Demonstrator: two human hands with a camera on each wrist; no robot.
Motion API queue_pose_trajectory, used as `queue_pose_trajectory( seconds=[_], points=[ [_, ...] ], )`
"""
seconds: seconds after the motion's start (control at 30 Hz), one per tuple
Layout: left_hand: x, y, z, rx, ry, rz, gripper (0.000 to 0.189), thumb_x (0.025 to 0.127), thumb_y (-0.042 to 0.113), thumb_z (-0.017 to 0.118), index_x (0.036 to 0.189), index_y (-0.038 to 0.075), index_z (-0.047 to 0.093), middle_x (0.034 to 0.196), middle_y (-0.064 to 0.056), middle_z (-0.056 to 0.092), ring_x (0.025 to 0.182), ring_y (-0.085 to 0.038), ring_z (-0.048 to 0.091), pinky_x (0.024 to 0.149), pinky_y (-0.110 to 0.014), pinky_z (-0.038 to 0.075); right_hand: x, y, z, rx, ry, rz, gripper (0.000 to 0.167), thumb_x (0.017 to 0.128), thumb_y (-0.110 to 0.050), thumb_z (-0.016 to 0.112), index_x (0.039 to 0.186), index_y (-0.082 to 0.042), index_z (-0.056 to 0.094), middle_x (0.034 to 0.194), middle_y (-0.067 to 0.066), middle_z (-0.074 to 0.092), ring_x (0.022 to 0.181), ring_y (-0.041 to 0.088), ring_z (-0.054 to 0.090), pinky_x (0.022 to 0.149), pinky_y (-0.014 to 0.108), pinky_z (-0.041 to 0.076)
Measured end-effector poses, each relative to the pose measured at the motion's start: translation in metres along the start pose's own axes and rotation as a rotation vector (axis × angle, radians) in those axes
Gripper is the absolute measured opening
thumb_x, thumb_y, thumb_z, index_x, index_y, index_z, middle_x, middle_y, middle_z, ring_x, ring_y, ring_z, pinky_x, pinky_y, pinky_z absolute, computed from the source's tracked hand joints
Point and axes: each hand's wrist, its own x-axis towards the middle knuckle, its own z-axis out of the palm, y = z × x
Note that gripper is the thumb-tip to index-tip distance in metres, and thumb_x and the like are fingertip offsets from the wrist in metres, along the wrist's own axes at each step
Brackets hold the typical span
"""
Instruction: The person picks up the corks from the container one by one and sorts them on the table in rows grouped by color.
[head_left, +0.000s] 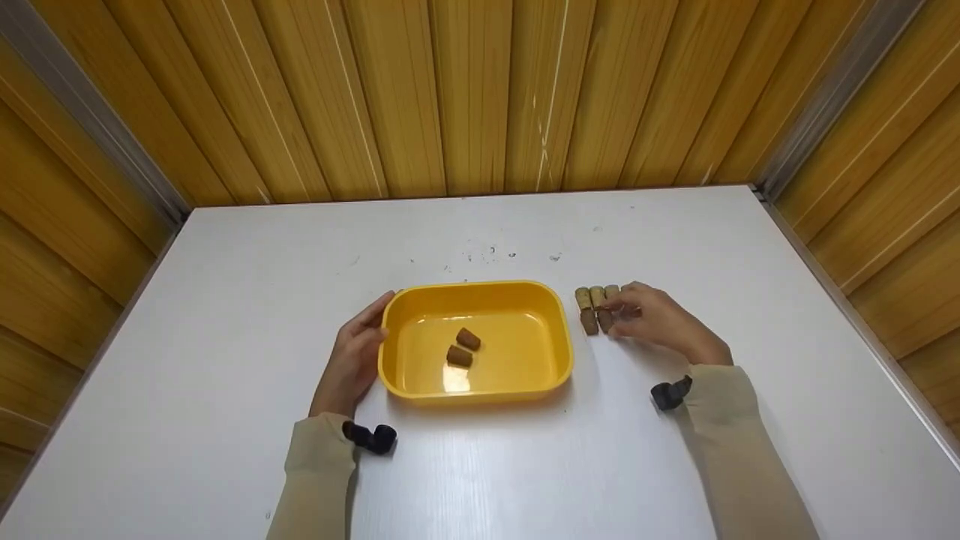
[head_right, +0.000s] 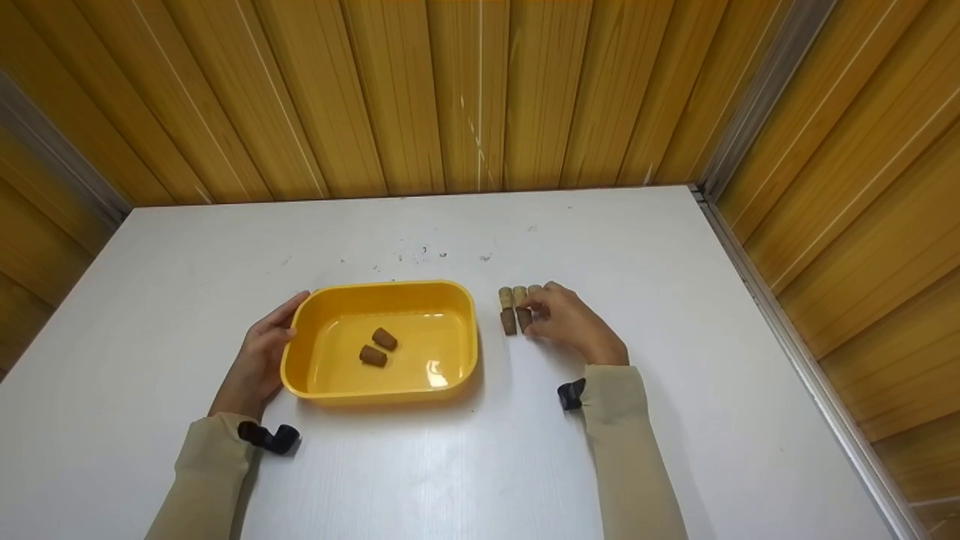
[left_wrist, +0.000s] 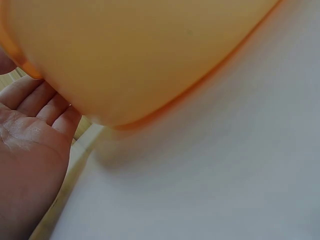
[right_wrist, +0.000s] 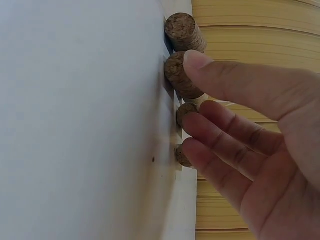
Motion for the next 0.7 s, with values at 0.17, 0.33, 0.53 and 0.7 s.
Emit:
queue_pose_trajectory(
  seconds=[0.17, 0.33, 0.53, 0.7],
  points=[
    [0.001, 0.0, -0.001, 0.003, -0.001, -0.006, 0.058, 0.091, -0.008, 0.038, 0.148, 0.0, 0.032, 0.153, -0.013, 0.037, 0.139, -0.023, 0.04, 0.112, -0.031, 0.037, 0.001, -0.005, -0.004, 0.006, 0.003, -0.015, 0.035, 0.084, -0.009, 0.068, 0.119, -0.006, 0.066, 0.11, 0.01, 0.06, 0.104, 0.027, 0.056, 0.094, 0.044, 0.049],
    [0.001, 0.001, -0.001, -0.007, 0.013, -0.011, 0.057, 0.09, -0.008, 0.039, 0.147, 0.001, 0.035, 0.153, -0.012, 0.037, 0.137, -0.021, 0.042, 0.111, -0.031, 0.038, 0.004, -0.012, -0.009, -0.013, -0.007, -0.037, 0.037, 0.085, -0.01, 0.069, 0.121, -0.002, 0.064, 0.114, 0.015, 0.062, 0.105, 0.029, 0.057, 0.096, 0.049, 0.049],
    [0.001, 0.0, 0.0, -0.006, 0.037, -0.012, 0.056, 0.09, -0.008, 0.04, 0.146, 0.002, 0.038, 0.152, -0.011, 0.039, 0.137, -0.02, 0.042, 0.11, -0.028, 0.04, 0.008, -0.025, -0.014, 0.001, -0.027, -0.03, 0.037, 0.087, -0.01, 0.067, 0.122, -0.001, 0.063, 0.117, 0.016, 0.063, 0.109, 0.03, 0.056, 0.101, 0.051, 0.047],
    [0.001, 0.001, 0.0, -0.007, 0.031, -0.012, 0.057, 0.089, -0.008, 0.041, 0.146, 0.002, 0.038, 0.152, -0.01, 0.039, 0.139, -0.021, 0.04, 0.11, -0.028, 0.039, 0.014, -0.038, -0.017, -0.011, -0.033, -0.071, 0.032, 0.089, -0.008, 0.064, 0.12, -0.001, 0.064, 0.115, 0.016, 0.065, 0.107, 0.029, 0.058, 0.099, 0.051, 0.048]
  ],
)
